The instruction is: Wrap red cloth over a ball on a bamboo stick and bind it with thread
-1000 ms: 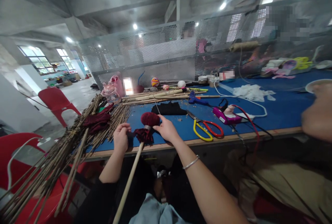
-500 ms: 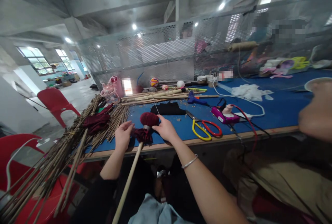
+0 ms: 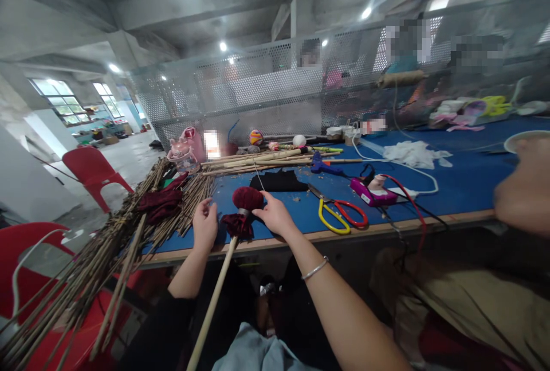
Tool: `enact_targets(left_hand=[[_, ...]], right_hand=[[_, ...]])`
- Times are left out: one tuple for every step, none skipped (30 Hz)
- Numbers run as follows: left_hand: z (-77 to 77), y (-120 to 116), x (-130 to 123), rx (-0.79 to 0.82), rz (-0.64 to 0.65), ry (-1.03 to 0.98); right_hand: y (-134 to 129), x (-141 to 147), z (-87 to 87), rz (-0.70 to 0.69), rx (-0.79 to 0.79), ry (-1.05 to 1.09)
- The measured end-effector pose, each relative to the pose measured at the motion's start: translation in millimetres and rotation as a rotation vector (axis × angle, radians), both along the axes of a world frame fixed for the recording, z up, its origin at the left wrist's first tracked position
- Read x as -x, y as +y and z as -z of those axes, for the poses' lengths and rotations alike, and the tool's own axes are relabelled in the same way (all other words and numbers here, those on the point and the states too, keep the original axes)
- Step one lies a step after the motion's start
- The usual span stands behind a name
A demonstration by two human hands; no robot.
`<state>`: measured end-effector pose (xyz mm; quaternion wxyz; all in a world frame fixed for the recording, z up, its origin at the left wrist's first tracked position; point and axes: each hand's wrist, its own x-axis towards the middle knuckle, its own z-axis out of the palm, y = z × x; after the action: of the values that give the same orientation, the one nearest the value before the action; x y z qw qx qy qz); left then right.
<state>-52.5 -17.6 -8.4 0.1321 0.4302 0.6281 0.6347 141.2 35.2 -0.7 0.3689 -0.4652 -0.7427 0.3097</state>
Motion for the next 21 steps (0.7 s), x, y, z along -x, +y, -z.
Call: enact_targets(left_hand=[[-2.6,1.0,0.0,0.003,-0.006,0.026],[-6.0,1.5,-0.4,0.007,-0.006,0.054],[-9.9,1.0,-1.5,0.013,-0.002,0.083],[-14.1,-0.4,-3.7,0.021,0.008,0.112],[-18.2,-2.8,-7.1,0.031,0.025,0.139],[-21.8,-6.1,-11.8,0.041,0.044,0.161],[-24.5,-10.1,-17.7,0.056,0.066,0.188],[-26.2,-14.4,-24.6,0.077,0.084,0.221],[-26.7,-18.9,-32.2,0.109,0.095,0.265],[-26.1,-23.1,-39.7,0.168,0.101,0.335],[-24.7,-26.7,-46.8,0.23,0.104,0.383],[-22.7,-29.6,-52.7,0.286,0.11,0.4],[-20.5,-31.6,-56.9,0.328,0.117,0.393],[-18.7,-32.7,-59.1,0.349,0.126,0.36],[-17.5,-33.0,-59.2,0.357,0.138,0.319],[-17.2,-32.7,-57.2,0.356,0.15,0.278],[-18.1,-32.0,-53.7,0.355,0.167,0.24],[-20.1,-31.5,-49.1,0.358,0.192,0.202],[-23.2,-31.4,-44.2,0.364,0.223,0.156],[-27.1,-32.2,-39.5,0.37,0.261,0.108],[-31.6,-34.1,-35.7,0.375,0.297,0.069]], right_hand=[[-0.1,-0.1,-0.3,0.0,0.002,-0.002],[-0.4,-0.2,-0.8,0.001,0.004,-0.002],[-0.8,-0.3,-1.3,0.001,0.005,-0.001],[-1.3,-0.5,-1.7,-0.004,0.005,0.0],[-1.7,-0.5,-1.9,-0.01,0.004,0.004],[-1.9,-0.5,-1.8,-0.016,0.002,0.009],[-2.0,-0.3,-1.5,-0.021,0.001,0.014],[-1.9,0.0,-1.0,-0.024,0.0,0.015],[-1.6,0.5,-0.3,-0.021,-0.001,0.014],[-1.0,1.1,0.3,-0.014,-0.001,0.01],[-0.4,1.7,0.7,-0.007,0.0,0.006],[0.3,2.2,0.8,-0.005,0.002,0.003],[0.8,2.4,0.3,-0.006,0.002,0.0],[1.0,2.3,-0.8,-0.01,-0.001,0.0],[0.9,1.7,-2.4,-0.009,-0.005,0.004],[0.2,0.7,-4.5,0.002,-0.007,0.013],[-1.0,-0.7,-6.8,0.014,-0.005,0.028],[-2.8,-2.4,-9.2,0.014,-0.002,0.049],[-5.0,-4.1,-11.3,-0.005,0.004,0.08],[-7.6,-5.6,-13.0,-0.046,0.015,0.118],[-10.2,-6.9,-14.3,-0.105,0.035,0.158]])
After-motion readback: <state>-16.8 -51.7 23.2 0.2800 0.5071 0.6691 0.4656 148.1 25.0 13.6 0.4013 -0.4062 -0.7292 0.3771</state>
